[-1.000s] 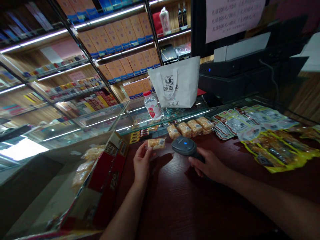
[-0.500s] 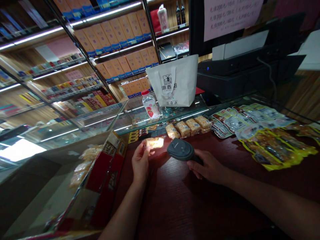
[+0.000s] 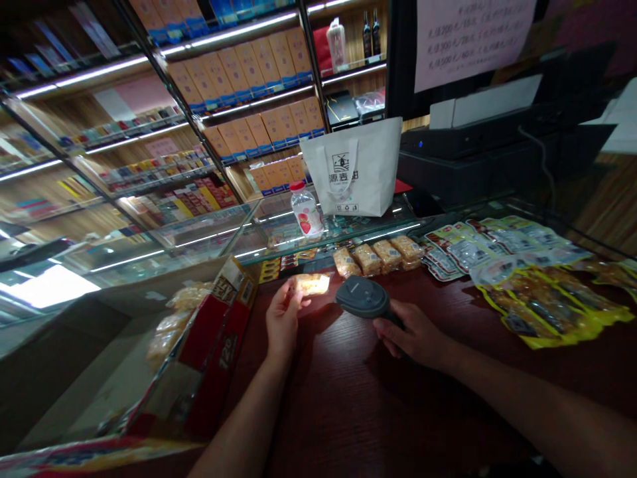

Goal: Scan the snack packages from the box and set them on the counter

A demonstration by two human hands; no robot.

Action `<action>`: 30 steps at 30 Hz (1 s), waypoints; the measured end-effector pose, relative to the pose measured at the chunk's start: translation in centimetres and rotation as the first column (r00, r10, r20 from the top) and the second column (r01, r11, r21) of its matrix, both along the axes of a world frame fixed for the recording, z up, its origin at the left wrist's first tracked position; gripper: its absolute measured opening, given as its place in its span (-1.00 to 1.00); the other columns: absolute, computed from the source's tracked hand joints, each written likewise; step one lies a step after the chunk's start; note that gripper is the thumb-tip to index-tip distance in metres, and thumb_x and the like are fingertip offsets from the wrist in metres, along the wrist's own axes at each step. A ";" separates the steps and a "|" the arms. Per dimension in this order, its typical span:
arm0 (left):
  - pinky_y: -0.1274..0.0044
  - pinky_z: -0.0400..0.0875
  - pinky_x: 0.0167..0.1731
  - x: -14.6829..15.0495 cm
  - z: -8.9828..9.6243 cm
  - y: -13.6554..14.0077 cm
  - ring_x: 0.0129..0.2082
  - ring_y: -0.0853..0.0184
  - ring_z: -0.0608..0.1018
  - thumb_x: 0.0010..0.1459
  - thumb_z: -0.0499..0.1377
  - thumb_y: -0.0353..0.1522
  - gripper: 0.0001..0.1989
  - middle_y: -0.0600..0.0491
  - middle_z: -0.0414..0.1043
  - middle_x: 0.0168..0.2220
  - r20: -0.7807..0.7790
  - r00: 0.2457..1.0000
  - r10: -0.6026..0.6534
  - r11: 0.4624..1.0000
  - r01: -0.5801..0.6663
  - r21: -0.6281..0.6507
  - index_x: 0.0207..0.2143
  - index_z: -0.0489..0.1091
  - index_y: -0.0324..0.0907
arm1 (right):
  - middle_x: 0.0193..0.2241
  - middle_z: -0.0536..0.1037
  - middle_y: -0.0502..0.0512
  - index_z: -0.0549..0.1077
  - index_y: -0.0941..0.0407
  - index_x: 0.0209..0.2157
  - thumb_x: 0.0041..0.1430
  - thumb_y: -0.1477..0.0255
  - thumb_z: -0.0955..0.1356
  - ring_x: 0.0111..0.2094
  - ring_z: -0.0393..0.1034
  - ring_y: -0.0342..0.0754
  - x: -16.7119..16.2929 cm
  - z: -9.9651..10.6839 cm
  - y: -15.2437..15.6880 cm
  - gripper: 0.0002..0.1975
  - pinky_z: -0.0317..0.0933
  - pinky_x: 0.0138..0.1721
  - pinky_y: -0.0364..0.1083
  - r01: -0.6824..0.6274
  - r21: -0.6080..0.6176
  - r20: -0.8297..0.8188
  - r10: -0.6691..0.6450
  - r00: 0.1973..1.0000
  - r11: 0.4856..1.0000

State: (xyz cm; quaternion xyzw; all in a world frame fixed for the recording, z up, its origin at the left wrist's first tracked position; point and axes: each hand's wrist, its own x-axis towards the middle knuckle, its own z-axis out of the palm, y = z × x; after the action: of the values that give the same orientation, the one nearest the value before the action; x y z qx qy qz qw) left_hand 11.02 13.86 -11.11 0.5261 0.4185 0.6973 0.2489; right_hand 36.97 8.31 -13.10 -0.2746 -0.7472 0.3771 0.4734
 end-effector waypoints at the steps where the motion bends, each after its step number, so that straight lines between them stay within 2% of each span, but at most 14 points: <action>1: 0.42 0.58 -0.27 -0.1 -0.1 0.0 -0.13 0.17 0.58 -0.02 0.34 -0.22 -0.47 -0.09 0.51 -0.01 -0.004 1.000 -0.002 1.000 0.002 0.007 0.01 0.47 -0.24 | -0.69 0.36 -0.09 0.29 0.09 -0.41 0.33 0.15 0.24 -0.70 0.27 -0.13 0.0 0.0 0.0 -0.67 0.13 -0.61 -0.16 -0.001 0.009 0.002 0.001 1.000 1.000; 7: 0.40 0.57 -0.21 -0.5 -0.7 0.0 -0.03 0.11 0.55 0.00 0.34 -0.20 -0.47 -0.12 0.46 0.06 -0.048 0.999 -0.011 1.000 0.012 0.005 0.03 0.45 -0.20 | -0.67 0.37 -0.09 0.27 0.07 -0.41 0.35 0.13 0.21 -0.67 0.29 -0.12 0.1 0.0 -0.2 -0.66 0.18 -0.54 -0.14 0.021 0.077 0.033 -0.024 0.999 0.997; 10: 0.42 0.55 -0.21 -0.2 -0.5 -0.5 -0.03 0.12 0.54 0.02 0.32 -0.19 -0.50 -0.12 0.45 0.06 -0.086 0.995 0.049 0.998 -0.045 0.047 0.00 0.46 -0.20 | -0.70 0.37 -0.11 0.28 0.07 -0.40 0.32 0.11 0.22 -0.68 0.29 -0.11 0.0 -0.5 0.1 -0.66 0.17 -0.56 -0.14 0.007 -0.009 0.033 -0.007 0.999 1.000; 12: 0.44 0.55 -0.25 -0.1 0.5 -1.5 -0.07 0.15 0.55 0.04 0.30 -0.19 -0.51 -0.12 0.47 0.02 -0.071 0.995 0.072 0.994 -0.066 0.083 0.00 0.45 -0.21 | -0.71 0.39 -0.11 0.30 0.08 -0.38 0.30 0.08 0.23 -0.69 0.29 -0.11 -0.2 -1.1 0.5 -0.64 0.15 -0.59 -0.14 0.008 -0.089 0.038 -0.005 0.999 0.996; 15: 0.50 0.54 -0.30 -0.9 3.9 -4.1 -0.15 0.23 0.57 0.07 0.28 -0.20 -0.51 -0.08 0.50 -0.06 -0.042 0.994 0.100 0.985 -0.093 0.148 0.05 0.41 -0.17 | -0.72 0.40 -0.10 0.30 0.07 -0.39 0.28 0.05 0.24 -0.70 0.30 -0.10 -0.3 -1.8 1.0 -0.62 0.15 -0.59 -0.14 0.009 -0.121 0.041 -0.004 0.999 0.993; 17: 0.54 0.53 -0.32 -2.9 7.5 -6.3 -0.20 0.28 0.57 0.06 0.29 -0.21 -0.50 -0.04 0.51 -0.13 -0.059 0.981 0.184 0.964 -0.168 0.207 0.05 0.41 -0.15 | -0.74 0.39 -0.11 0.30 0.07 -0.41 0.28 0.02 0.24 -0.71 0.29 -0.09 -0.4 -2.0 1.1 -0.60 0.14 -0.60 -0.14 0.013 -0.125 0.029 -0.009 1.000 0.992; 19: 0.57 0.51 -0.38 -6.2 11.4 -8.6 -0.26 0.31 0.57 0.01 0.32 -0.20 -0.49 0.00 0.51 -0.21 -0.053 0.950 0.308 0.924 -0.286 0.254 0.02 0.41 -0.15 | -0.76 0.38 -0.10 0.30 0.06 -0.42 0.27 -0.01 0.23 -0.72 0.27 -0.09 -0.5 -2.2 1.1 -0.57 0.13 -0.62 -0.14 0.008 -0.144 0.010 -0.007 1.000 0.990; 21: 0.57 0.51 -0.43 -10.4 14.9 -10.3 -0.34 0.34 0.57 -0.02 0.34 -0.21 -0.52 0.01 0.51 -0.27 -0.048 0.927 0.371 0.911 -0.354 0.210 -0.05 0.43 -0.18 | -0.75 0.38 -0.09 0.30 0.07 -0.42 0.26 -0.04 0.22 -0.73 0.27 -0.10 -0.6 -2.3 1.2 -0.55 0.13 -0.63 -0.13 -0.005 -0.175 -0.014 0.002 1.000 0.984; 22: 0.56 0.51 -0.44 -12.5 16.1 -10.9 -0.38 0.35 0.57 -0.04 0.35 -0.24 -0.57 0.00 0.52 -0.28 -0.041 0.921 0.388 0.914 -0.379 0.147 -0.11 0.44 -0.20 | -0.75 0.39 -0.08 0.31 0.07 -0.43 0.25 -0.06 0.22 -0.72 0.27 -0.10 -0.7 -2.4 1.2 -0.53 0.13 -0.63 -0.14 -0.012 -0.195 -0.026 0.007 1.000 0.981; 24: 0.59 0.51 -0.47 -16.3 17.4 -11.4 -0.45 0.39 0.55 -0.07 0.36 -0.35 -0.70 -0.01 0.52 -0.35 -0.025 0.915 0.402 0.911 -0.402 -0.086 -0.25 0.45 -0.25 | -0.74 0.39 -0.07 0.31 0.07 -0.44 0.21 -0.12 0.22 -0.73 0.27 -0.10 -0.9 -2.5 1.3 -0.48 0.13 -0.67 -0.14 -0.019 -0.239 -0.057 0.006 0.998 0.971; 26: 0.58 0.50 -0.52 -18.9 17.2 -11.2 -0.52 0.38 0.54 -0.14 0.36 -0.46 -0.78 -0.03 0.51 -0.45 -0.030 0.919 0.392 0.864 -0.380 -0.331 -0.38 0.43 -0.28 | -0.75 0.37 -0.08 0.30 0.07 -0.44 0.18 -0.15 0.22 -0.75 0.25 -0.11 -1.1 -2.7 1.4 -0.46 0.11 -0.70 -0.16 -0.027 -0.266 -0.082 0.005 0.997 0.964; 28: 0.52 0.51 -0.55 -20.2 15.9 -10.6 -0.56 0.32 0.55 -0.20 0.36 -0.50 -0.80 -0.06 0.50 -0.52 -0.053 0.934 0.353 0.809 -0.333 -0.485 -0.47 0.40 -0.28 | -0.75 0.36 -0.09 0.30 0.07 -0.45 0.16 -0.16 0.23 -0.76 0.25 -0.12 -1.4 -2.8 1.6 -0.45 0.11 -0.71 -0.17 -0.037 -0.280 -0.098 0.010 0.995 0.959; 30: 0.45 0.50 -0.59 -20.8 14.3 -9.9 -0.58 0.22 0.56 -0.23 0.37 -0.48 -0.79 -0.09 0.48 -0.57 -0.104 0.930 0.354 0.830 -0.363 -0.423 -0.53 0.38 -0.26 | -0.74 0.37 -0.09 0.30 0.07 -0.45 0.15 -0.16 0.24 -0.76 0.25 -0.13 -1.5 -2.9 1.7 -0.45 0.12 -0.71 -0.18 -0.040 -0.281 -0.108 0.010 0.994 0.959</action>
State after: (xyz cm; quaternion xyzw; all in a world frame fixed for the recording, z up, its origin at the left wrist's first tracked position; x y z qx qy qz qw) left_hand -9.74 3.96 3.24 0.3765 0.6571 0.6146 0.2207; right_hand 35.47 10.00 -16.00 -0.3095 -0.6630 0.4998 0.4635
